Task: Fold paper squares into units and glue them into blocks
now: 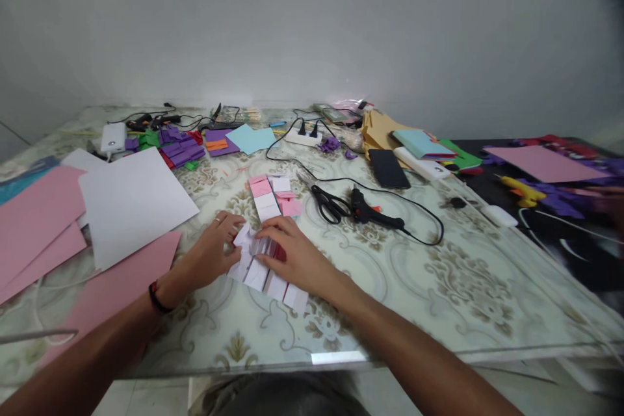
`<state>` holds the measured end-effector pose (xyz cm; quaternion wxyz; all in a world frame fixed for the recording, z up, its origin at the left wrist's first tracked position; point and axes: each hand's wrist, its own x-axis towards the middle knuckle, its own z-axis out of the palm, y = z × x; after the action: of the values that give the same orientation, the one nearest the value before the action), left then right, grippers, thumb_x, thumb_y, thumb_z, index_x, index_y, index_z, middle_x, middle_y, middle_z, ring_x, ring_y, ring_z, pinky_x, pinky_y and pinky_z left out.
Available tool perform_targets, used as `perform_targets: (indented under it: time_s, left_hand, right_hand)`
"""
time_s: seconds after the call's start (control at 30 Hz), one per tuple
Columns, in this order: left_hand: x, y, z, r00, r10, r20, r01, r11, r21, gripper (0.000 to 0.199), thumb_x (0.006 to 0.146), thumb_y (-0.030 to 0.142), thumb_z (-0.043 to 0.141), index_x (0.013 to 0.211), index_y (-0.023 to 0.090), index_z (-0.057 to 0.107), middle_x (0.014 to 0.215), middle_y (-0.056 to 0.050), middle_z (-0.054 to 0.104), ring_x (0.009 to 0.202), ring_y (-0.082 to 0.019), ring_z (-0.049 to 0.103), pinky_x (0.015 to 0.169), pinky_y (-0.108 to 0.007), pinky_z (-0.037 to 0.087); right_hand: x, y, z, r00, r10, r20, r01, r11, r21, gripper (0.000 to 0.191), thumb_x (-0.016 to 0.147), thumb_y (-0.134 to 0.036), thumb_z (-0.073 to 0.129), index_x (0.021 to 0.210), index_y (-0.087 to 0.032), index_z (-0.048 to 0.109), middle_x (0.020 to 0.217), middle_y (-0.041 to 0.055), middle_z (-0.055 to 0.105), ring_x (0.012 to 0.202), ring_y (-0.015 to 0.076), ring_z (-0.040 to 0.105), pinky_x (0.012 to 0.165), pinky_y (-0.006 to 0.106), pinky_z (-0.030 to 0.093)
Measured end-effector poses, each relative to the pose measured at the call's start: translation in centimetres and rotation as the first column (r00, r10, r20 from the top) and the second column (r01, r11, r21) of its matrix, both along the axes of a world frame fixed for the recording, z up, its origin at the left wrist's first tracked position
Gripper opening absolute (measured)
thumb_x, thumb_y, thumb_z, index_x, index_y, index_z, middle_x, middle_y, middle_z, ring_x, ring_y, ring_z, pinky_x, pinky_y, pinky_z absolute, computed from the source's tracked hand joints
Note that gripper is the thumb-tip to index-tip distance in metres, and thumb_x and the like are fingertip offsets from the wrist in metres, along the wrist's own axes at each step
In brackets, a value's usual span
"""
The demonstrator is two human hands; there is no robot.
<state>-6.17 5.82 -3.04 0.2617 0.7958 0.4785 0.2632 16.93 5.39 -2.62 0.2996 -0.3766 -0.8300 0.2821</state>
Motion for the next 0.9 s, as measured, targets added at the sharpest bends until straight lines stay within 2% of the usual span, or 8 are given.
perform_targets:
  time_s: [0.1,0.2,0.3,0.47,0.67,0.9]
  left_hand:
    - [-0.2,0.2,0.0,0.998,0.054,-0.014,-0.054,0.998,-0.007,0.031,0.083,0.013,0.061,0.113,0.018,0.056,0.111,-0.007,0.058,0.089,-0.018,0.065,0.076,-0.032,0.058]
    - [-0.2,0.2,0.7,0.971,0.056,-0.234,-0.055,0.998,0.011,0.006,0.086,0.019,0.061,0.091,0.019,0.058,0.087,-0.002,0.061,0.078,-0.018,0.062,0.071,-0.031,0.049]
    - [0.0,-0.1,1.4,0.916,0.053,-0.398,-0.054,0.998,0.008,0.019,0.089,0.023,0.06,0.073,0.02,0.051,0.07,0.0,0.058,0.069,-0.019,0.057,0.065,-0.031,0.038]
    - [0.3,-0.4,1.7,0.9,0.055,-0.433,-0.061,0.998,0.001,0.019,0.087,0.019,0.059,0.071,0.02,0.05,0.071,-0.002,0.062,0.068,-0.019,0.057,0.062,-0.031,0.031]
    - [0.2,-0.4,2.1,0.91,-0.004,-0.415,-0.016,0.999,-0.046,0.016,0.088,0.023,0.064,0.075,0.019,0.055,0.073,-0.001,0.063,0.068,-0.018,0.058,0.063,-0.029,0.035]
    - [0.2,-0.4,1.8,0.947,-0.074,-0.313,0.05,0.995,-0.085,0.024,0.097,0.021,0.048,0.074,0.019,0.055,0.072,-0.002,0.06,0.066,-0.017,0.055,0.065,-0.031,0.036]
  right_hand:
    - [0.1,0.0,0.2,1.0,-0.009,-0.014,0.009,1.0,-0.001,0.024,0.094,-0.021,0.07,0.117,-0.018,0.067,0.122,0.0116,0.06,0.118,0.0254,0.057,0.108,0.044,0.048]
    - [0.1,0.0,0.3,1.0,0.0,-0.03,0.001,1.0,0.023,0.022,0.096,-0.02,0.068,0.118,-0.016,0.068,0.119,0.012,0.062,0.115,0.0245,0.059,0.106,0.042,0.049]
    - [0.1,0.0,0.1,1.0,0.005,-0.028,-0.003,0.999,0.05,0.022,0.094,-0.017,0.068,0.116,-0.015,0.068,0.116,0.0119,0.064,0.113,0.0245,0.061,0.103,0.042,0.051]
    - [0.0,0.2,-0.2,1.0,0.003,-0.022,-0.002,0.998,0.061,0.016,0.094,-0.016,0.068,0.11,-0.017,0.071,0.112,0.0113,0.069,0.11,0.0245,0.064,0.1,0.042,0.053]
    - [0.0,0.3,-0.7,1.0,0.017,0.002,-0.017,0.997,0.075,0.013,0.093,-0.016,0.069,0.106,-0.016,0.073,0.111,0.0111,0.073,0.109,0.0249,0.065,0.099,0.042,0.054]
    - [0.0,0.5,-1.2,0.998,0.044,0.034,-0.046,0.996,0.078,0.011,0.093,-0.017,0.07,0.103,-0.017,0.074,0.109,0.0112,0.074,0.108,0.0251,0.065,0.099,0.043,0.054]
